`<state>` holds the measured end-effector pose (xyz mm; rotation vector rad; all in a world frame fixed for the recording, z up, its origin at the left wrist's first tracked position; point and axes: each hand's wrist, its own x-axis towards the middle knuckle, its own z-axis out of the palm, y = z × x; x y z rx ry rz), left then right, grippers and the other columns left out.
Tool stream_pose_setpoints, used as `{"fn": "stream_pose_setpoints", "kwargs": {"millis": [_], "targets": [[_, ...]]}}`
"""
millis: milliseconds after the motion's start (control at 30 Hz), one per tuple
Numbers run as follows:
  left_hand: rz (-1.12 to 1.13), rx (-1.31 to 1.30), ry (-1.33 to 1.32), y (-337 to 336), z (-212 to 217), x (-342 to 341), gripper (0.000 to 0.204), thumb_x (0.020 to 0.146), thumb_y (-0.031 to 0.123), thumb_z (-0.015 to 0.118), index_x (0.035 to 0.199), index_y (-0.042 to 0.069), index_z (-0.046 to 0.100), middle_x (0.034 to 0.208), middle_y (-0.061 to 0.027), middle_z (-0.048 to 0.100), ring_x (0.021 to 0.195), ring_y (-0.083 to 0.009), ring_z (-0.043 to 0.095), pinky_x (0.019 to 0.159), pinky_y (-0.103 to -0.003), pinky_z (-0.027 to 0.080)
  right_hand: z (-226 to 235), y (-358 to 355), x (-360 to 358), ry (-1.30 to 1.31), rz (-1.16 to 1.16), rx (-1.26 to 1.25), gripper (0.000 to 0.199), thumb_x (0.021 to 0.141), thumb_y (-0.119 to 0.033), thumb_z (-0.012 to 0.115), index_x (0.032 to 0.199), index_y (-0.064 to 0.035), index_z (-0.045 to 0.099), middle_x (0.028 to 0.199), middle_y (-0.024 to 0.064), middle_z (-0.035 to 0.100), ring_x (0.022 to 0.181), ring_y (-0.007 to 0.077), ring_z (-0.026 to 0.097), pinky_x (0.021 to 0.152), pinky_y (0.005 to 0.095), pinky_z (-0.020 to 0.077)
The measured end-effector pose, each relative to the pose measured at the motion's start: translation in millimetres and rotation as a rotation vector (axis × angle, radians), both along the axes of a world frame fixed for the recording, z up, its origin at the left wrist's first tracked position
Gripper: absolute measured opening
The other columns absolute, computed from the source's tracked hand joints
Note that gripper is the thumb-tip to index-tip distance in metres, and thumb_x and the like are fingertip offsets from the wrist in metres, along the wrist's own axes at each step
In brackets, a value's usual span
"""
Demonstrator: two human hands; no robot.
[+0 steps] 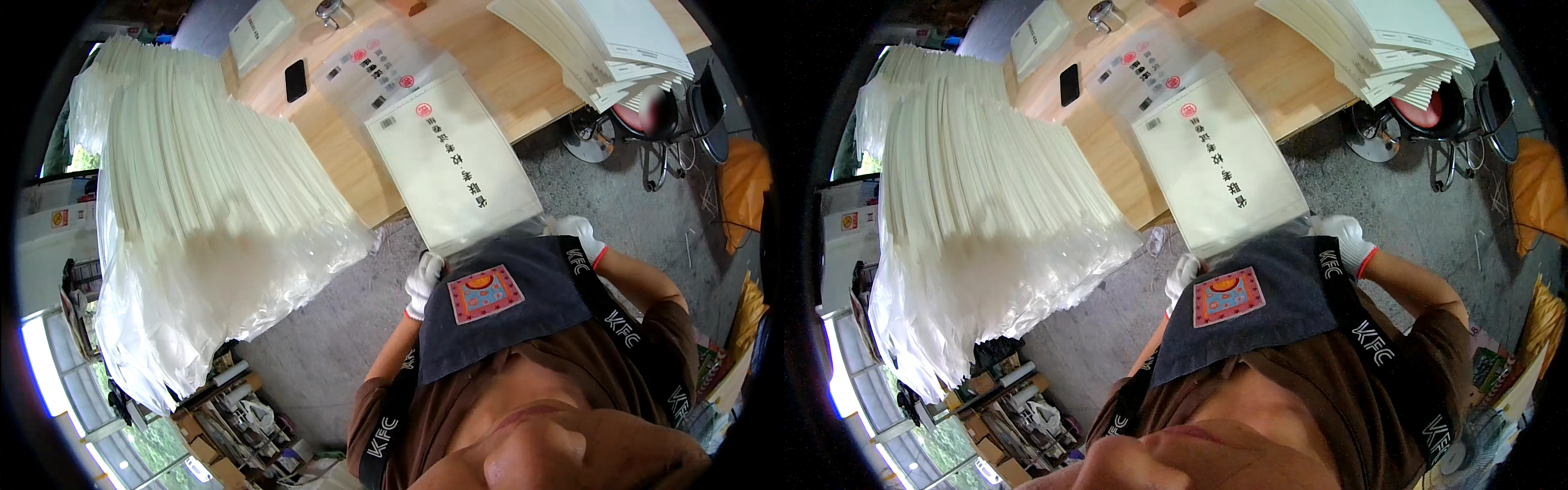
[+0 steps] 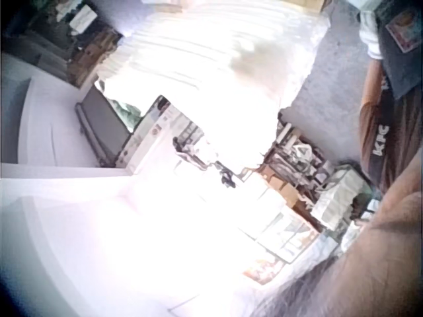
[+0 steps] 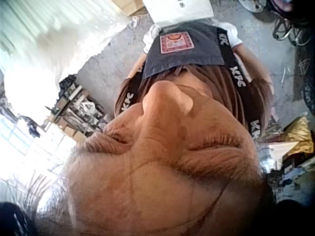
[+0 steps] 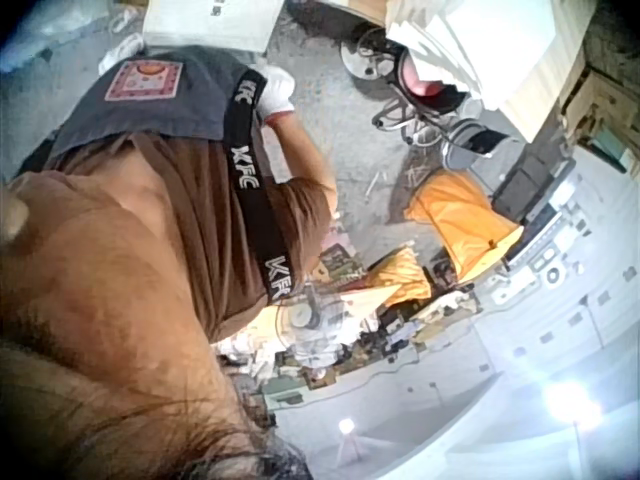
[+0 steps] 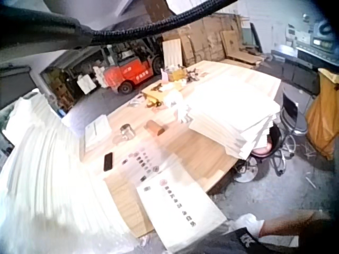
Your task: The person repeatedly picks up stacks of white paper documents and places them into clear plastic bags on a wooden table. The person wears white gloves and a KFC-branded apron. A second person is visible in the background handling similar materials.
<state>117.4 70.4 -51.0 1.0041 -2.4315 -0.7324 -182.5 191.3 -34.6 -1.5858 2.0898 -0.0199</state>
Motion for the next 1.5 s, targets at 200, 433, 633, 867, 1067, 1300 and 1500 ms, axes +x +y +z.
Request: {"fn": "stream_pose_setpoints", "kwargs": {"millis": [200,433,633,867,1067,1300,1500], "targets": [[0.169,-0.181,-0.035,-44.7,-2.2,-37.6,0.024,0.065,0.005,0.064,0.086,0.008,0.053,0.080,-0.0120,0.053,0.062,-0.0323,0.055,0.051,-0.041,0.045,-19.1,-50.9,-35.5,0.128,0.020,-0.194,0.029,0.085,-0.026,0.043,0.075,-0.0059,0.062,0.067,0.0157,0.063,0.058,0.0351,0.062,0.051,0.0458,0.0490],[0.611,0.823,0.390,-29.0,-54.1,4.7,0.034,0.085,0.026,0.061,0.109,0.005,0.052,0.085,-0.0068,0.059,0.074,-0.0142,0.057,0.064,-0.030,0.048,-64.1,-42.0,-71.6,-0.202,-0.217,-0.114,0.038,0.090,-0.033,0.038,0.100,-0.0069,0.063,0.099,0.0195,0.064,0.093,0.0358,0.061,0.081,0.0456,0.0451],[0.246,0.452,0.141,-104.2,0.0,-58.2,0.036,0.090,0.039,0.054,0.083,0.005,0.060,0.073,-0.0111,0.059,0.067,-0.0197,0.057,0.062,-0.032,0.044,-100.6,-116.4,-32.9,-1.457,-0.696,-0.204,0.038,0.093,-0.032,0.051,0.117,-0.0019,0.054,0.107,0.0076,0.062,0.095,0.0168,0.058,0.084,0.0320,0.0469],[-0.075,-0.489,0.186,-61.2,288.9,-53.2,0.010,0.080,0.014,0.064,0.082,0.007,0.058,0.075,-0.0094,0.058,0.061,-0.0275,0.056,0.054,-0.034,0.044,62.6,-170.4,35.4,-2.041,-0.208,-0.187,0.047,0.092,-0.028,0.053,0.130,-0.0013,0.044,0.126,0.0100,0.054,0.114,0.0200,0.052,0.094,0.0366,0.0431],[0.889,-0.805,0.655,-59.7,408.9,68.2,0.050,0.088,0.038,0.058,0.110,-0.006,0.059,0.093,-0.0131,0.064,0.076,-0.0183,0.062,0.067,-0.025,0.051,259.0,-274.8,78.5,-1.386,0.448,-0.623,0.036,0.091,-0.042,0.052,0.092,-0.0074,0.062,0.066,-0.0083,0.044,0.060,0.0008,0.042,0.052,0.0163,0.0312],[1.351,-0.787,-0.250,-95.6,395.5,168.6,0.045,0.093,0.041,0.043,0.113,0.006,0.062,0.109,-0.0157,0.061,0.100,-0.0248,0.057,0.086,-0.033,0.043,330.9,-324.2,143.2,-1.642,0.845,-0.252,0.028,0.090,-0.021,0.049,0.077,0.0018,0.059,0.064,0.0095,0.057,0.046,0.0143,0.050,0.042,0.0287,0.0424],[0.513,-1.433,0.483,-77.2,213.7,118.9,0.036,0.080,0.026,0.066,0.100,0.001,0.049,0.102,-0.0153,0.054,0.089,-0.0274,0.054,0.080,-0.041,0.047,295.0,-252.3,96.2,-1.198,0.562,-0.355,0.051,0.088,-0.053,0.051,0.091,-0.0037,0.063,0.072,0.0052,0.064,0.058,0.0107,0.059,0.057,0.0221,0.0481]]}}
